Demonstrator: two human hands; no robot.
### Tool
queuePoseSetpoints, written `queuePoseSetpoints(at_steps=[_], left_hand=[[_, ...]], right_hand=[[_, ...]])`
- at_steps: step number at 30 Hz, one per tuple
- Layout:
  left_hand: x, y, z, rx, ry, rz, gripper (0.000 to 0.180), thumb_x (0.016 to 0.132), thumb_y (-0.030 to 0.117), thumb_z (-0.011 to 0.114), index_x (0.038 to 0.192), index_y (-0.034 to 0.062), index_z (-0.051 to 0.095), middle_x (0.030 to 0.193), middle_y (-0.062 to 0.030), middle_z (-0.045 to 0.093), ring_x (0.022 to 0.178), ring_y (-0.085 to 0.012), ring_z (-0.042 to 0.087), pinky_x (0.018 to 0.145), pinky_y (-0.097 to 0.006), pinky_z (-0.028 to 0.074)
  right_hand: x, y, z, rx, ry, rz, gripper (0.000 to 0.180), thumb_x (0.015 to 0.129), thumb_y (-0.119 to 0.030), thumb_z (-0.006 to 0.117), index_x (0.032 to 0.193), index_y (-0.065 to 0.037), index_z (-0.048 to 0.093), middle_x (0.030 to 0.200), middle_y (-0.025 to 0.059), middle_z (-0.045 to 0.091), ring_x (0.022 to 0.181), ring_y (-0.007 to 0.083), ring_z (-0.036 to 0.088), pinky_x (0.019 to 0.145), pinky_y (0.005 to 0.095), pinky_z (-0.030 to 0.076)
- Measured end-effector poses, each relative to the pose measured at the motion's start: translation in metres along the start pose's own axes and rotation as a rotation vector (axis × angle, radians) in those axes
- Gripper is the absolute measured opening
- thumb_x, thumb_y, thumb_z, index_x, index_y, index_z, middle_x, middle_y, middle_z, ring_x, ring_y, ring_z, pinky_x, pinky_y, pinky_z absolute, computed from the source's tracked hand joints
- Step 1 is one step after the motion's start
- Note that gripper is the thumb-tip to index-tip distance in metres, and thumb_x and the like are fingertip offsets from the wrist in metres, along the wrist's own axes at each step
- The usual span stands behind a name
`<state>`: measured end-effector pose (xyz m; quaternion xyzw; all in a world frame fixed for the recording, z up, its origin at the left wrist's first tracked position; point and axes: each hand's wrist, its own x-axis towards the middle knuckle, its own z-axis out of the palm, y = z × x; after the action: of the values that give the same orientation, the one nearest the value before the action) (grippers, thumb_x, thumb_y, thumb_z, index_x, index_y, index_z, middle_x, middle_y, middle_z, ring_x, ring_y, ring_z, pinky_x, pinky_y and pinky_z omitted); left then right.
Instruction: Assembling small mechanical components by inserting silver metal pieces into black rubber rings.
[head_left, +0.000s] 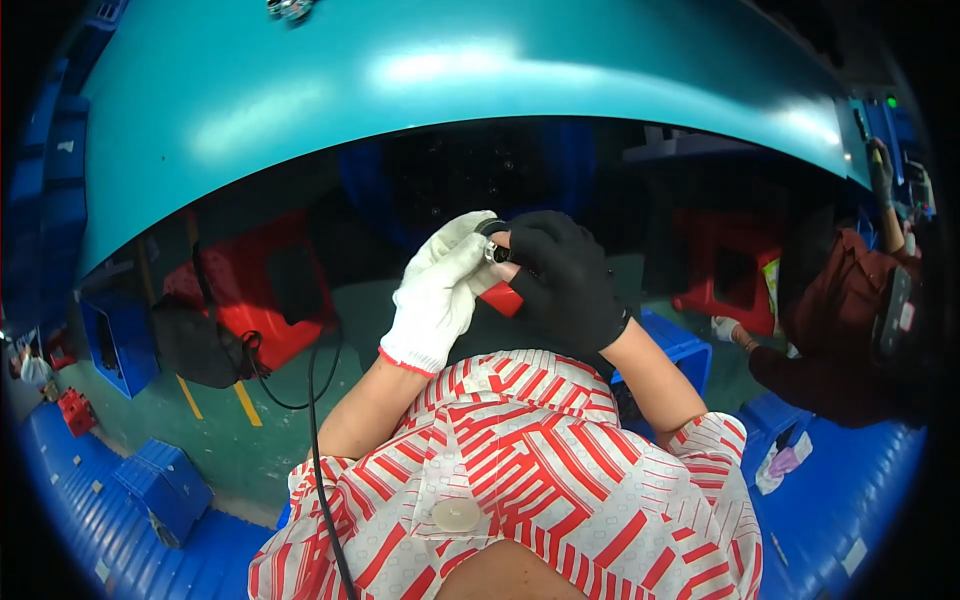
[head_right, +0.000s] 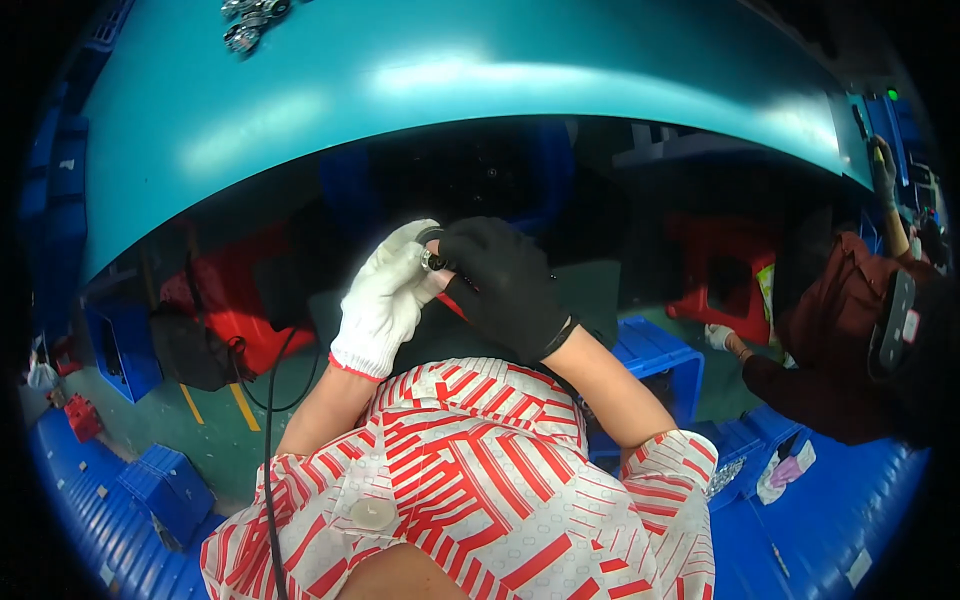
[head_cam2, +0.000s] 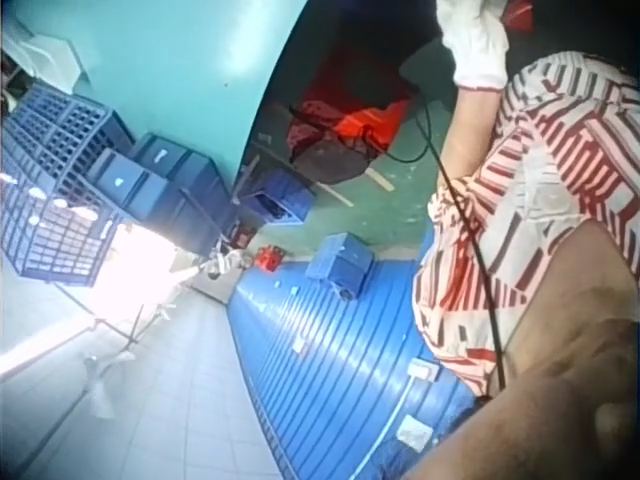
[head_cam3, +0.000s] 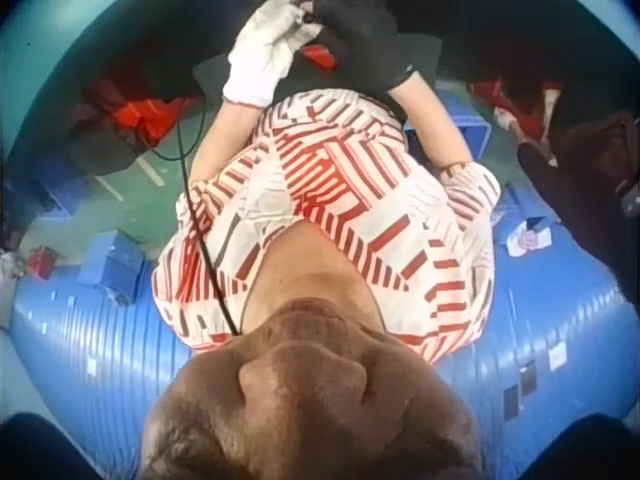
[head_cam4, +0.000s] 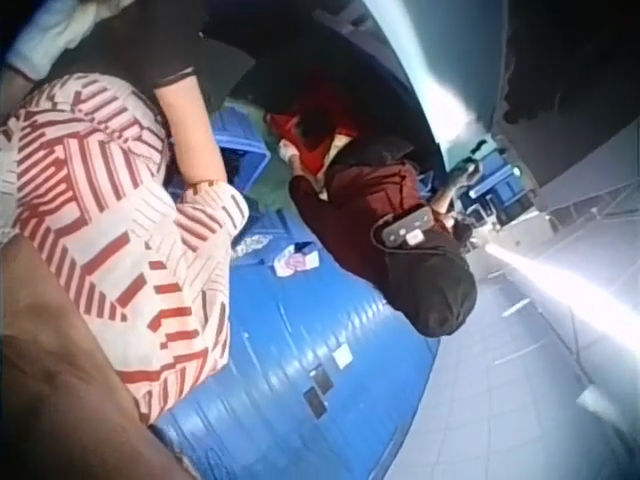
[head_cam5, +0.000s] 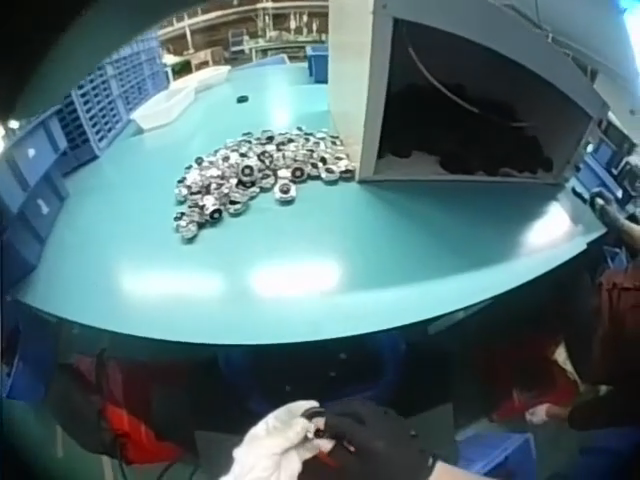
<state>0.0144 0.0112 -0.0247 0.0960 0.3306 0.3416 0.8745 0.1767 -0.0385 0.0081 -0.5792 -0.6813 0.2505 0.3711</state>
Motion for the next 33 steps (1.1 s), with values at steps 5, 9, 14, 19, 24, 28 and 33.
queuePoseSetpoints(at_steps=[5, 9, 14, 19, 24, 28, 33], left_hand=[[-0.005, -0.008, 0.012, 0.37, 0.042, 0.107, 0.034, 0.088, 0.004, 0.058, 0.119, -0.0077, 0.052, 0.102, -0.0152, 0.063, 0.087, -0.0199, 0.065, 0.08, -0.031, 0.055], [-0.009, -0.012, 0.029, 0.661, 0.163, 0.217, 0.041, 0.083, 0.001, 0.059, 0.122, -0.0091, 0.048, 0.106, -0.018, 0.061, 0.087, -0.0212, 0.064, 0.08, -0.028, 0.052], [-0.009, -0.021, 0.031, 1.033, 0.122, 0.21, 0.034, 0.08, -0.008, 0.06, 0.113, -0.0072, 0.052, 0.094, -0.0105, 0.061, 0.074, -0.0118, 0.058, 0.07, -0.023, 0.049], [-0.004, -0.036, 0.035, 1.138, 0.004, 0.205, 0.05, 0.078, -0.011, 0.06, 0.125, -0.0044, 0.046, 0.098, -0.0094, 0.059, 0.082, -0.0121, 0.058, 0.074, -0.023, 0.049], [-0.004, -0.036, 0.056, 1.292, -0.141, 0.076, 0.064, 0.074, -0.012, 0.059, 0.134, -0.0051, 0.038, 0.099, -0.0105, 0.058, 0.087, -0.0125, 0.057, 0.08, -0.025, 0.049], [-0.002, -0.041, 0.07, 1.381, -0.231, 0.036, 0.063, 0.074, -0.013, 0.059, 0.133, -0.006, 0.038, 0.102, -0.0123, 0.059, 0.088, -0.0134, 0.057, 0.081, -0.026, 0.05], [0.002, -0.054, 0.082, 1.274, -0.174, -0.096, 0.052, 0.081, -0.01, 0.056, 0.13, -0.0065, 0.04, 0.111, -0.0165, 0.059, 0.096, -0.0181, 0.06, 0.084, -0.027, 0.048]], right_hand=[[-0.015, 0.005, 0.003, -0.066, 0.099, 0.114, 0.02, 0.075, -0.013, 0.067, 0.094, -0.006, 0.061, 0.093, 0.0122, 0.059, 0.086, 0.0303, 0.058, 0.073, 0.039, 0.047], [-0.019, 0.023, 0.022, 0.049, 0.169, 0.044, 0.017, 0.073, -0.012, 0.064, 0.087, -0.004, 0.059, 0.09, 0.0148, 0.058, 0.084, 0.0317, 0.057, 0.073, 0.04, 0.047], [-0.04, 0.027, 0.036, 0.196, 0.209, 0.228, 0.024, 0.073, -0.014, 0.067, 0.093, -0.007, 0.056, 0.095, 0.0117, 0.057, 0.083, 0.0294, 0.058, 0.071, 0.0364, 0.048], [-0.066, 0.033, 0.036, 0.187, 0.184, 0.388, 0.031, 0.077, -0.019, 0.069, 0.101, -0.009, 0.052, 0.098, 0.0099, 0.057, 0.083, 0.0282, 0.062, 0.07, 0.0365, 0.05], [-0.083, 0.031, 0.028, 0.334, 0.317, 0.385, 0.035, 0.077, -0.018, 0.069, 0.106, -0.008, 0.052, 0.101, 0.0107, 0.059, 0.087, 0.0294, 0.062, 0.073, 0.0378, 0.05], [-0.092, 0.031, 0.005, 0.405, 0.23, 0.357, 0.036, 0.077, -0.015, 0.067, 0.109, -0.007, 0.054, 0.104, 0.0124, 0.06, 0.09, 0.0304, 0.062, 0.076, 0.038, 0.05], [-0.101, 0.039, 0.02, 0.258, 0.363, 0.341, 0.03, 0.079, -0.016, 0.064, 0.106, -0.008, 0.057, 0.097, 0.013, 0.059, 0.086, 0.0299, 0.061, 0.074, 0.0389, 0.05]])
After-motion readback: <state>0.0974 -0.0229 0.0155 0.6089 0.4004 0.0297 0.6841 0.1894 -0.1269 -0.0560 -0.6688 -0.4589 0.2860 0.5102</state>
